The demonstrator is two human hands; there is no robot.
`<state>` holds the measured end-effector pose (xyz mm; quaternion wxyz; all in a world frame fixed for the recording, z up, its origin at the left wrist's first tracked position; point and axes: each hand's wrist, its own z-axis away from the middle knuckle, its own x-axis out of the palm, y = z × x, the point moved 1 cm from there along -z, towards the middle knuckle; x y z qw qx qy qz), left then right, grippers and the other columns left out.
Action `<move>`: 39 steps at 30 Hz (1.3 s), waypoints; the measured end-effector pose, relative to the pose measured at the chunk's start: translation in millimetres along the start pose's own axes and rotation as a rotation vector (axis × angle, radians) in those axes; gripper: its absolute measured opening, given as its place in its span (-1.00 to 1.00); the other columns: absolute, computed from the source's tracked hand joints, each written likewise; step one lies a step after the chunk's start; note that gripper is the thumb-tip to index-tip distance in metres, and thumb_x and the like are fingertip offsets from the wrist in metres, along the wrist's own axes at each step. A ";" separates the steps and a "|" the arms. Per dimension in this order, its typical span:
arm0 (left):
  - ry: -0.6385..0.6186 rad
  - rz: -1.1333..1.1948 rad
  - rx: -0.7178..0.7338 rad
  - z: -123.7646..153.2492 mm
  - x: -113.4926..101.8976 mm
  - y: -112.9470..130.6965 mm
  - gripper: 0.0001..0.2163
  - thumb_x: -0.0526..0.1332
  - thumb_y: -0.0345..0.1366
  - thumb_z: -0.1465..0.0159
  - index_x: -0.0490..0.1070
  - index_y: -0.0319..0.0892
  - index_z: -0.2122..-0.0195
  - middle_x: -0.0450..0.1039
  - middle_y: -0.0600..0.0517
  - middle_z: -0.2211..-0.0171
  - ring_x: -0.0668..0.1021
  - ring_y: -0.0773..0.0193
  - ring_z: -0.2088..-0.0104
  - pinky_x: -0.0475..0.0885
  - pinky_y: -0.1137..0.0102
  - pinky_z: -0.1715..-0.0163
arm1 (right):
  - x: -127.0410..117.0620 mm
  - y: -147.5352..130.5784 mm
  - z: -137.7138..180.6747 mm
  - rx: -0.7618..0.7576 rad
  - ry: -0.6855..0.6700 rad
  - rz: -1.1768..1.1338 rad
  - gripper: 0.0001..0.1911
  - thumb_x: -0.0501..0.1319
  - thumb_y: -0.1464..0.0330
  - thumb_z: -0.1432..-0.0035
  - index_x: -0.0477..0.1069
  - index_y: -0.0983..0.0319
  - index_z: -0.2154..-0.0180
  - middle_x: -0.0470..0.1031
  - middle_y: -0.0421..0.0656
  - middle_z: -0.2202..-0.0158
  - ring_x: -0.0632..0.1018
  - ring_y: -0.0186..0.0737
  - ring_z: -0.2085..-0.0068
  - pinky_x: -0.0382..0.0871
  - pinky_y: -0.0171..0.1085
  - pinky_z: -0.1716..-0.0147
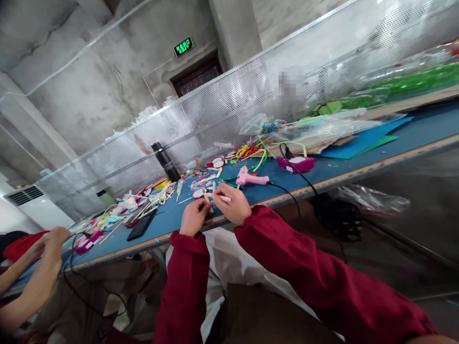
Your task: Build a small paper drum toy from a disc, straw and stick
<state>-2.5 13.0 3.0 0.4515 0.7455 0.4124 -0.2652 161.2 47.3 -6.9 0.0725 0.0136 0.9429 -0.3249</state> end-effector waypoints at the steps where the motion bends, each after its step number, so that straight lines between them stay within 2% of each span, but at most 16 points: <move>1: -0.001 -0.003 0.001 0.0 -0.1 0.2 -0.74 0.13 -0.17 -0.31 0.45 -0.15 0.46 0.47 0.10 0.50 0.41 0.35 0.47 0.18 0.46 0.43 | -0.2 -0.5 -0.2 -0.005 -0.011 0.006 -0.82 0.14 0.32 -0.22 0.36 0.20 0.44 0.45 -0.21 0.45 0.40 -0.31 0.41 0.26 -0.31 0.37; 20: 0.003 0.018 0.015 0.2 0.5 -0.3 -0.76 0.12 -0.18 -0.32 0.44 -0.15 0.44 0.49 0.11 0.47 0.42 0.36 0.44 0.18 0.47 0.42 | -0.5 -0.8 -0.2 -0.020 -0.042 0.030 -0.82 0.13 0.33 -0.22 0.35 0.19 0.45 0.43 -0.21 0.46 0.39 -0.29 0.41 0.25 -0.31 0.37; 39: 0.000 -0.001 -0.001 0.1 -0.2 0.8 -0.75 0.13 -0.17 -0.31 0.45 -0.14 0.45 0.47 0.09 0.48 0.41 0.34 0.45 0.20 0.46 0.41 | -1.2 -2.6 0.2 -0.007 0.007 0.036 -0.82 0.13 0.35 -0.20 0.33 0.19 0.47 0.42 -0.22 0.48 0.38 -0.30 0.42 0.25 -0.31 0.39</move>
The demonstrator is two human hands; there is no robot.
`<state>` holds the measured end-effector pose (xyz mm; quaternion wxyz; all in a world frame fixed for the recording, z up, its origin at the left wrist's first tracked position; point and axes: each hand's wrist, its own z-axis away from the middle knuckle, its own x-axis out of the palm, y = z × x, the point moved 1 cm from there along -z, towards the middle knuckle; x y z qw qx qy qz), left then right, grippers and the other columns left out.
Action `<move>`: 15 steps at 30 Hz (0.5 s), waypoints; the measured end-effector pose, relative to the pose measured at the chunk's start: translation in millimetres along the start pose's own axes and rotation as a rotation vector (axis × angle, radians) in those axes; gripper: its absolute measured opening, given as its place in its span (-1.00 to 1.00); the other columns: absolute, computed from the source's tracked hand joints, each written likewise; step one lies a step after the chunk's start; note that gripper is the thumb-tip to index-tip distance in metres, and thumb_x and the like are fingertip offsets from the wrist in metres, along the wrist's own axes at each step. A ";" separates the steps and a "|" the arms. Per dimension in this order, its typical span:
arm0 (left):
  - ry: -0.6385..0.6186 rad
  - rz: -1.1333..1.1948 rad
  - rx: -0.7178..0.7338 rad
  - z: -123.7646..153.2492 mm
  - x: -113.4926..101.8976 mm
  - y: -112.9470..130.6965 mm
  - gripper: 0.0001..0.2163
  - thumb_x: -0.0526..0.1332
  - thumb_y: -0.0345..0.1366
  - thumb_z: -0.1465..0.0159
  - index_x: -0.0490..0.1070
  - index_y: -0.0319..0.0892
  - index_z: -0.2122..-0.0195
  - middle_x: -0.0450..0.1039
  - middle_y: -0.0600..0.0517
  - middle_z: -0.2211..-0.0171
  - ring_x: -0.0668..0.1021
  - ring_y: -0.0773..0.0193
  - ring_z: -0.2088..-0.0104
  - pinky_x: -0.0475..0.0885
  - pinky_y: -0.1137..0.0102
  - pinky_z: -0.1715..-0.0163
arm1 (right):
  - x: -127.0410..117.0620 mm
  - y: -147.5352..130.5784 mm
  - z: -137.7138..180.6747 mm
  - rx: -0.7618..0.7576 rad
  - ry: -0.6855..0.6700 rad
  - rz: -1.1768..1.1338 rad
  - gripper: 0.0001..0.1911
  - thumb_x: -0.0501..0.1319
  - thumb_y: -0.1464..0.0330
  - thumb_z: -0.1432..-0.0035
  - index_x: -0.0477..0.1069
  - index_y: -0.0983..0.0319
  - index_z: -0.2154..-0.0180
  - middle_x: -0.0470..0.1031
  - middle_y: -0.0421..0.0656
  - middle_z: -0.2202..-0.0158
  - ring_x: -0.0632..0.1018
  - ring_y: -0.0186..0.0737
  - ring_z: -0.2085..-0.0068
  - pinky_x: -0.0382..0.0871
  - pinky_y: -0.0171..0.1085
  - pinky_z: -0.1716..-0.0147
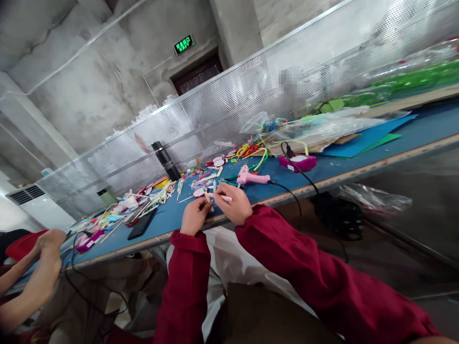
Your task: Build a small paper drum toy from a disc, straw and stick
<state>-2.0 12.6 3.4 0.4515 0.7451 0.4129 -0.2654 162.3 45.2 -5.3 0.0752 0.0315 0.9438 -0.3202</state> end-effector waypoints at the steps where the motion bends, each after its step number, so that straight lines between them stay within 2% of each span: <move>1: -0.001 0.001 0.001 0.1 0.0 0.2 -0.75 0.13 -0.17 -0.31 0.45 -0.14 0.45 0.47 0.09 0.48 0.41 0.34 0.45 0.20 0.46 0.41 | 0.2 0.1 0.0 -0.001 -0.007 0.001 -0.83 0.13 0.34 -0.20 0.34 0.18 0.46 0.43 -0.22 0.47 0.39 -0.30 0.42 0.26 -0.31 0.38; 15: 0.010 -0.011 0.006 -0.4 0.0 -0.8 -0.76 0.13 -0.17 -0.31 0.45 -0.14 0.43 0.49 0.09 0.47 0.43 0.33 0.44 0.21 0.46 0.40 | 0.4 1.9 -0.4 0.013 0.016 -0.019 -0.82 0.14 0.33 -0.20 0.33 0.18 0.46 0.42 -0.23 0.48 0.38 -0.31 0.44 0.25 -0.31 0.40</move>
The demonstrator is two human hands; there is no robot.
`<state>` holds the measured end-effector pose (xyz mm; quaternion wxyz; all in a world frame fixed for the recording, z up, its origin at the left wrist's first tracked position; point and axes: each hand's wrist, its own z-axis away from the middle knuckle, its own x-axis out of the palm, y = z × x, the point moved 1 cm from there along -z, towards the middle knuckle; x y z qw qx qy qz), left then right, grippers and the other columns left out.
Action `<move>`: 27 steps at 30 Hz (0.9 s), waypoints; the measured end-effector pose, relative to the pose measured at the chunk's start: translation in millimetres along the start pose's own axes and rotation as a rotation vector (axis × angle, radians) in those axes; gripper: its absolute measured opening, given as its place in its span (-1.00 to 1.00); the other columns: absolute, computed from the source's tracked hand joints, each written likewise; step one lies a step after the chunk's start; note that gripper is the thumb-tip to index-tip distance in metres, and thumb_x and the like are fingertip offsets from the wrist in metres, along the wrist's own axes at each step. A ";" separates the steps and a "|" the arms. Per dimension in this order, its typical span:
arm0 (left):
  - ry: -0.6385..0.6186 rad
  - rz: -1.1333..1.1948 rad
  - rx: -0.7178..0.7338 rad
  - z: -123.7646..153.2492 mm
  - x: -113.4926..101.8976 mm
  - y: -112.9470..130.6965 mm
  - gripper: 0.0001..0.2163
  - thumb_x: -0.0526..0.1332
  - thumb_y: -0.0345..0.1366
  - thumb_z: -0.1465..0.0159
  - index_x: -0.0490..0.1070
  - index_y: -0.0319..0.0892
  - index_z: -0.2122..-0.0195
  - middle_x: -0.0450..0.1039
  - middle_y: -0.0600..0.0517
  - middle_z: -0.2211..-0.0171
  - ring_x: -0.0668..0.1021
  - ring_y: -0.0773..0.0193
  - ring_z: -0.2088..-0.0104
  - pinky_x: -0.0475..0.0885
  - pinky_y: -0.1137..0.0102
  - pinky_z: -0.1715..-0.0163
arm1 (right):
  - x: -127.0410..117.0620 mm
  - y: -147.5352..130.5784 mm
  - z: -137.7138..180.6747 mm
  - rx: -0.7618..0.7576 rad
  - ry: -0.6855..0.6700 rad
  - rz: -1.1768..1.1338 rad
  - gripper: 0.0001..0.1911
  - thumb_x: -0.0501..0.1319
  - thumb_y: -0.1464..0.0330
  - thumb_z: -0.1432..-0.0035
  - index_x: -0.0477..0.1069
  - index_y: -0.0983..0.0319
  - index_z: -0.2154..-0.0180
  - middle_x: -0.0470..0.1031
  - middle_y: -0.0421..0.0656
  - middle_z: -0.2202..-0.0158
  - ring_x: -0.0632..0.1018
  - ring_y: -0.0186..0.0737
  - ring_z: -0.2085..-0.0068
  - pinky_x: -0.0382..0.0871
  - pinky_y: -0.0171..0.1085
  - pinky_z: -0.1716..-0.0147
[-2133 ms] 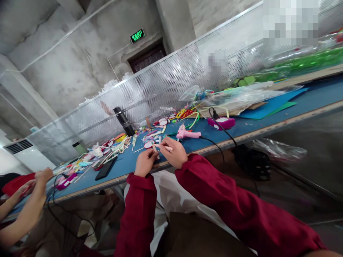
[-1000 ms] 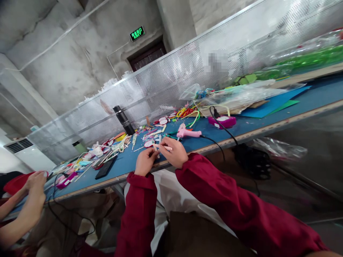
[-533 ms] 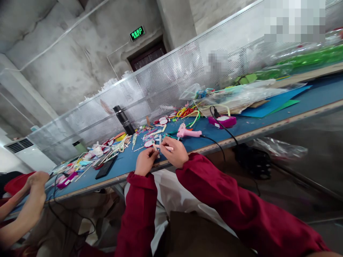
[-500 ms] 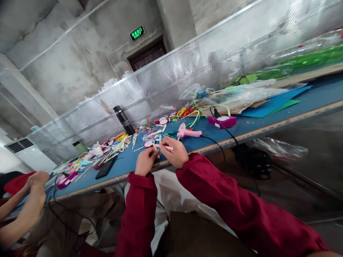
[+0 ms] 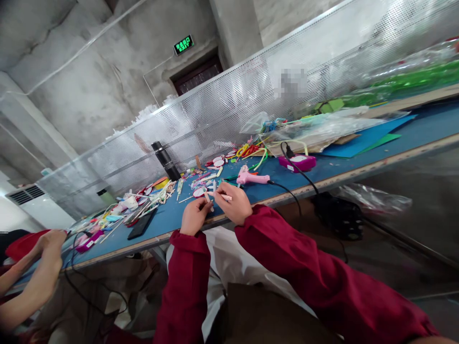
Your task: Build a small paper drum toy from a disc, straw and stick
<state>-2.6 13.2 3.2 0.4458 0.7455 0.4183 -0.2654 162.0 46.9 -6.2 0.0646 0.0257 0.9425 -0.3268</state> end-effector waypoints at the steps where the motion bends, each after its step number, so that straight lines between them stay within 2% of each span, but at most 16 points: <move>1: -0.002 0.008 0.000 0.0 0.2 -0.3 -0.76 0.13 -0.17 -0.31 0.45 -0.13 0.43 0.50 0.09 0.47 0.43 0.33 0.44 0.21 0.46 0.40 | 0.1 0.1 0.0 0.000 -0.005 0.000 -0.82 0.14 0.33 -0.20 0.33 0.18 0.46 0.42 -0.23 0.48 0.38 -0.31 0.43 0.25 -0.31 0.40; 8: 0.001 -0.003 -0.004 -0.1 0.3 -0.1 -0.76 0.14 -0.17 -0.31 0.45 -0.14 0.44 0.49 0.09 0.47 0.43 0.33 0.43 0.21 0.46 0.39 | 1.4 1.4 0.1 -0.004 0.002 0.029 -0.82 0.14 0.37 -0.18 0.28 0.19 0.48 0.34 -0.27 0.51 0.32 -0.34 0.46 0.19 -0.32 0.43; 27: 0.014 -0.006 0.012 1.4 1.6 -1.9 -0.76 0.14 -0.17 -0.31 0.44 -0.14 0.44 0.48 0.10 0.47 0.42 0.33 0.42 0.20 0.45 0.39 | 3.5 2.3 -1.3 0.027 0.010 0.090 -0.85 0.14 0.34 -0.16 0.29 0.19 0.46 0.36 -0.27 0.51 0.32 -0.35 0.47 0.17 -0.34 0.45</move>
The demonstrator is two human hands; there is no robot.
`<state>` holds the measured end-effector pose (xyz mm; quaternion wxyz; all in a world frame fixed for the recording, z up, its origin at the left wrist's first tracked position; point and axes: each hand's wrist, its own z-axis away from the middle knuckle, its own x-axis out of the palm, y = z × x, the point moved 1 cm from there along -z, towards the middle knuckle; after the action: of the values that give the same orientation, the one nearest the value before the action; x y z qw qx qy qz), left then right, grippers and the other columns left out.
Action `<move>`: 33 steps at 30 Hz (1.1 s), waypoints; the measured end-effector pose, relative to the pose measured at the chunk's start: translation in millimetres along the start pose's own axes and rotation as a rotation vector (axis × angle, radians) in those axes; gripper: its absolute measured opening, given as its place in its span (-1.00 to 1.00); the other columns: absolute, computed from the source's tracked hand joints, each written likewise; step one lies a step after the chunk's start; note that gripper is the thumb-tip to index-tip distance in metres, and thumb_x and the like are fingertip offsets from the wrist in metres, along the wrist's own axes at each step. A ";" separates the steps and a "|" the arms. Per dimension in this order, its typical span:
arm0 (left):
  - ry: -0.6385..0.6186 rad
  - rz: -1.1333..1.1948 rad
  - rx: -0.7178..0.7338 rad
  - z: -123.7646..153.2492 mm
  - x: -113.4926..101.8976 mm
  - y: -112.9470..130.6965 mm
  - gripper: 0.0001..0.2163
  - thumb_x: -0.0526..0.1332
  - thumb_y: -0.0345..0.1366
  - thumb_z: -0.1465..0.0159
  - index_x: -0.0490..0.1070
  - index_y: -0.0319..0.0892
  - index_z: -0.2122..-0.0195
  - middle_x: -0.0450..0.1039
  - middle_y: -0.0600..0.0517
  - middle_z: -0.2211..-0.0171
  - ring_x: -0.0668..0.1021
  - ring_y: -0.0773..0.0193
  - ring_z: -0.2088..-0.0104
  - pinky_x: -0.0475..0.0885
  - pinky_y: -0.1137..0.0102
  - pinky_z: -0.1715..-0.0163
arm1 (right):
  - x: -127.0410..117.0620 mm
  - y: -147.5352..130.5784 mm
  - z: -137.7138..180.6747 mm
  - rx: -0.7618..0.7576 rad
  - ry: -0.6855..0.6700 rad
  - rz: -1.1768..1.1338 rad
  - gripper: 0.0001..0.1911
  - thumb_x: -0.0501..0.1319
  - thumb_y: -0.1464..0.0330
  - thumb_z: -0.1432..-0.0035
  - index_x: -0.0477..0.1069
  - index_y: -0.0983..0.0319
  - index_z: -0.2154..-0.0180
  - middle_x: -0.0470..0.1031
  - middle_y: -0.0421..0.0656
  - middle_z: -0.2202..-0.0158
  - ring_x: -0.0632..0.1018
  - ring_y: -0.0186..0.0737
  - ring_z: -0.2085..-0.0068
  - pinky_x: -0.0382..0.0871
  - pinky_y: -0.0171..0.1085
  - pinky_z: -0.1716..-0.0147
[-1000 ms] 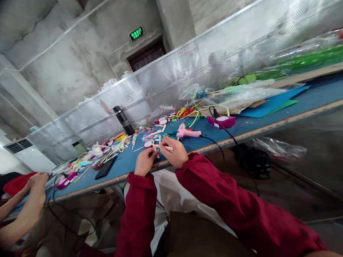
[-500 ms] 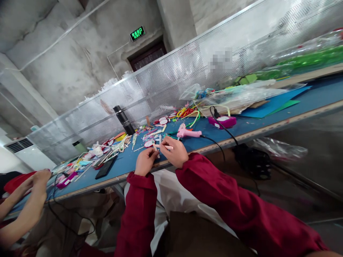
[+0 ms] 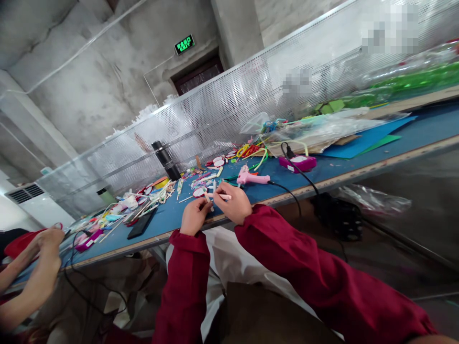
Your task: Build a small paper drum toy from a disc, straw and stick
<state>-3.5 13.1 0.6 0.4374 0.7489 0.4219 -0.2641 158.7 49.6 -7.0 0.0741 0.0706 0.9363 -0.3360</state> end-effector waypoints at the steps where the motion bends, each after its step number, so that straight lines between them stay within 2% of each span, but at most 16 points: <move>1: 0.001 -0.002 0.000 -0.1 0.2 -0.1 -0.76 0.14 -0.17 -0.31 0.44 -0.14 0.44 0.48 0.09 0.47 0.43 0.33 0.42 0.20 0.45 0.39 | -0.1 0.0 0.0 0.001 -0.002 0.006 -0.85 0.14 0.34 -0.16 0.29 0.19 0.46 0.36 -0.27 0.51 0.32 -0.35 0.48 0.17 -0.34 0.46; 33: 0.011 -0.020 0.010 -0.1 -0.5 3.0 -0.77 0.13 -0.19 -0.33 0.44 -0.14 0.44 0.50 0.08 0.43 0.45 0.31 0.39 0.21 0.45 0.38 | 1.1 2.0 0.8 -0.003 -0.019 -0.006 -0.85 0.14 0.34 -0.18 0.29 0.18 0.45 0.37 -0.27 0.50 0.35 -0.35 0.47 0.18 -0.34 0.44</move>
<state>-1.1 12.2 2.3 0.4287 0.7483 0.4303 -0.2667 158.1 50.7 -9.1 0.0822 0.0643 0.9363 -0.3354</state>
